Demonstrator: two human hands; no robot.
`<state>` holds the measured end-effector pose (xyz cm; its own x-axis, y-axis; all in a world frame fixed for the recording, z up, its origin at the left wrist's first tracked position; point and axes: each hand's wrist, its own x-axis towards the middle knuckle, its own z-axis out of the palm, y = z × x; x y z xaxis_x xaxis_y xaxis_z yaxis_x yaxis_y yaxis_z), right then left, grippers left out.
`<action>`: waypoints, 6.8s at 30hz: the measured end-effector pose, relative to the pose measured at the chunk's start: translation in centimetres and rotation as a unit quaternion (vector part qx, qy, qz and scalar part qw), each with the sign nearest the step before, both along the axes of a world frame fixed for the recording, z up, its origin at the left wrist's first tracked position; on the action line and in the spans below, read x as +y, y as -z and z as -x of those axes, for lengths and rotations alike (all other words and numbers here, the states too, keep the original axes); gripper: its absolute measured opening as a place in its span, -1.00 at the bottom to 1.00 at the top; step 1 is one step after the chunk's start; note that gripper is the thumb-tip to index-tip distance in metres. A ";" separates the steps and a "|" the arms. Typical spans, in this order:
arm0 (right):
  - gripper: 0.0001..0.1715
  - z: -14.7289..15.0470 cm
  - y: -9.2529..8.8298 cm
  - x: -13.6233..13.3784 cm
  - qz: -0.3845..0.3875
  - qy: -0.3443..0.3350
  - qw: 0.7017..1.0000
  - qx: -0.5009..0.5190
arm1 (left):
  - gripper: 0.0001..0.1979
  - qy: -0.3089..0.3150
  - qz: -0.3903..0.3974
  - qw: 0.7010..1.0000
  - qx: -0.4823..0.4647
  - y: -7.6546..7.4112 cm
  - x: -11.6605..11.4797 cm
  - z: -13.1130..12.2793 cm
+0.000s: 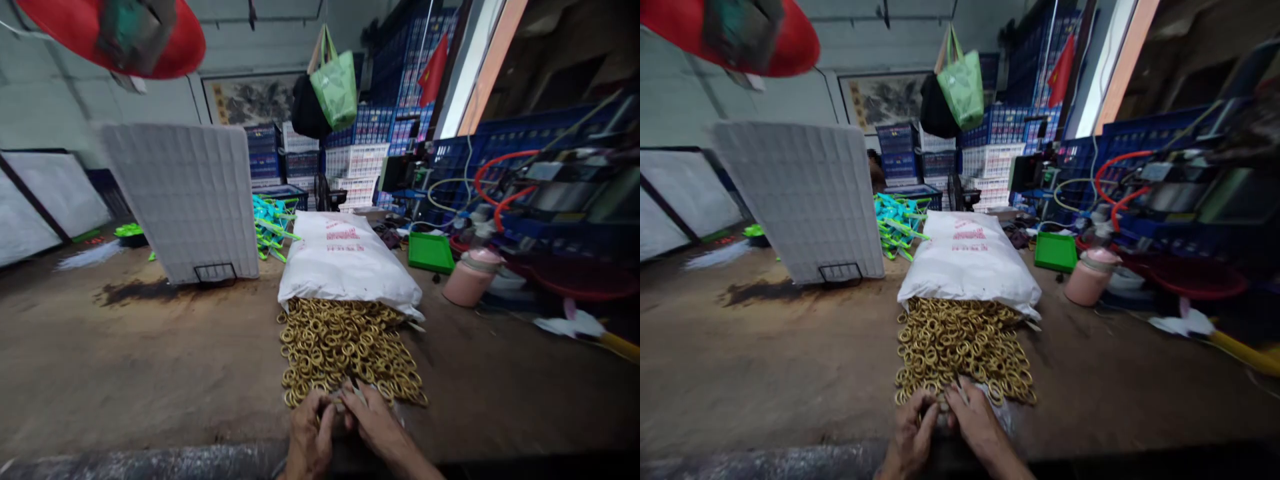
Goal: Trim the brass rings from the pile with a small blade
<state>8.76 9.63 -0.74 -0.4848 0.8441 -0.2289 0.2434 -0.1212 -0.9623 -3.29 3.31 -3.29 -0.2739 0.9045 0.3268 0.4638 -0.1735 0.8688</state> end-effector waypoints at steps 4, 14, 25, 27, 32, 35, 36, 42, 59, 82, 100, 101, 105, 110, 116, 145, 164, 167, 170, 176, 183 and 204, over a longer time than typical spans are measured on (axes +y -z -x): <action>-0.72 -0.1 -1.9 -0.6 -0.122 -0.015 0.990 -0.073 | -0.86 0.014 0.011 1.000 0.006 -2.0 -0.4 -0.2; -0.76 0.2 -1.7 -0.9 0.028 -0.035 0.999 0.017 | -0.84 0.041 0.068 0.993 -0.085 -2.6 -0.9 -0.1; -0.73 0.0 -1.9 -0.8 0.020 -0.052 0.998 0.005 | -0.78 0.080 0.189 0.939 -0.278 -3.6 -0.7 -0.2; -0.77 -0.1 -2.2 -0.8 -0.006 -0.054 0.999 0.002 | -0.75 0.098 0.237 0.912 -0.320 -3.6 -0.8 -0.2; -0.81 -0.1 -2.5 -0.9 0.001 -0.068 0.998 0.017 | -0.70 0.118 0.249 0.879 -0.388 -3.8 -1.3 -0.5; -0.79 -0.2 -2.2 -0.7 0.000 -0.055 0.998 -0.012 | -0.70 0.103 0.237 0.882 -0.394 -3.9 -1.5 -0.6; -0.78 -0.3 -2.0 -0.7 -0.028 -0.048 0.998 -0.033 | -0.69 0.096 0.236 0.884 -0.392 -4.1 -1.6 -0.7; -0.86 -1.2 -1.6 -1.5 -0.263 -0.118 0.936 -0.201 | -0.68 0.052 0.223 0.903 -0.363 -4.5 -1.5 -0.6; -0.77 -1.5 -0.1 -0.7 -0.334 -0.137 0.872 -0.331 | -0.71 0.071 0.186 0.927 -0.318 -5.1 -3.0 -0.3; -0.77 2.8 1.4 0.3 -0.357 -0.087 0.856 -0.363 | -0.76 0.001 0.182 0.745 -0.642 -3.5 -3.8 3.4; -0.68 1.8 -2.7 -1.8 -0.136 -0.046 0.987 -0.069 | -0.76 -0.032 0.111 0.967 -0.226 -3.1 -2.1 1.3; -0.65 1.8 -2.5 -1.7 -0.113 -0.053 0.990 -0.060 | -0.78 -0.022 0.086 0.976 -0.201 -3.1 -2.2 1.2; -0.67 1.7 -1.9 -1.6 -0.091 -0.059 0.993 -0.041 | -0.78 0.004 0.110 0.973 -0.201 -3.1 -2.2 1.1; -0.73 1.8 -1.7 -1.7 -0.146 -0.029 0.986 -0.079 | -0.70 0.007 0.231 0.916 -0.329 -3.4 -2.2 0.7; -0.72 1.8 -1.8 -1.6 -0.138 -0.043 0.987 -0.072 | -0.70 0.079 0.228 0.887 -0.395 -3.8 -2.6 0.7; -0.81 2.0 0.0 -2.0 -0.316 -0.105 0.891 -0.308 | -0.74 -0.006 0.151 0.806 -0.572 -4.3 -4.3 4.7; -0.78 1.6 0.7 -0.1 -0.333 -0.096 0.857 -0.381 | -0.81 -0.021 0.149 0.745 -0.650 -3.0 -4.1 4.9; -0.79 1.0 0.7 0.3 -0.321 -0.081 0.856 -0.398 | -0.82 -0.011 0.146 0.770 -0.621 -3.3 -3.9 4.4; -0.82 0.4 0.7 0.4 -0.309 -0.061 0.869 -0.382 | -0.79 0.001 0.156 0.794 -0.588 -3.4 -3.6 3.8; -0.90 -0.3 0.2 -0.1 -0.296 -0.025 0.921 -0.251 | -0.71 -0.007 0.204 0.853 -0.481 -3.1 -2.8 1.6; -0.93 0.3 0.0 -1.3 -0.281 0.007 0.949 -0.144 | -0.63 -0.007 0.198 0.917 -0.345 -3.6 -1.3 -0.5; -0.76 1.0 -0.5 -1.0 -0.114 -0.004 0.992 -0.058 | -0.73 0.065 0.223 0.904 -0.360 -3.6 -1.5 0.3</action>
<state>7.80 8.62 -0.21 -0.4733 0.8766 -0.0875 0.3542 0.0984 -0.9300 -3.55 1.83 0.34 -0.1517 0.9423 -0.2983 -0.2488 0.2556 0.9342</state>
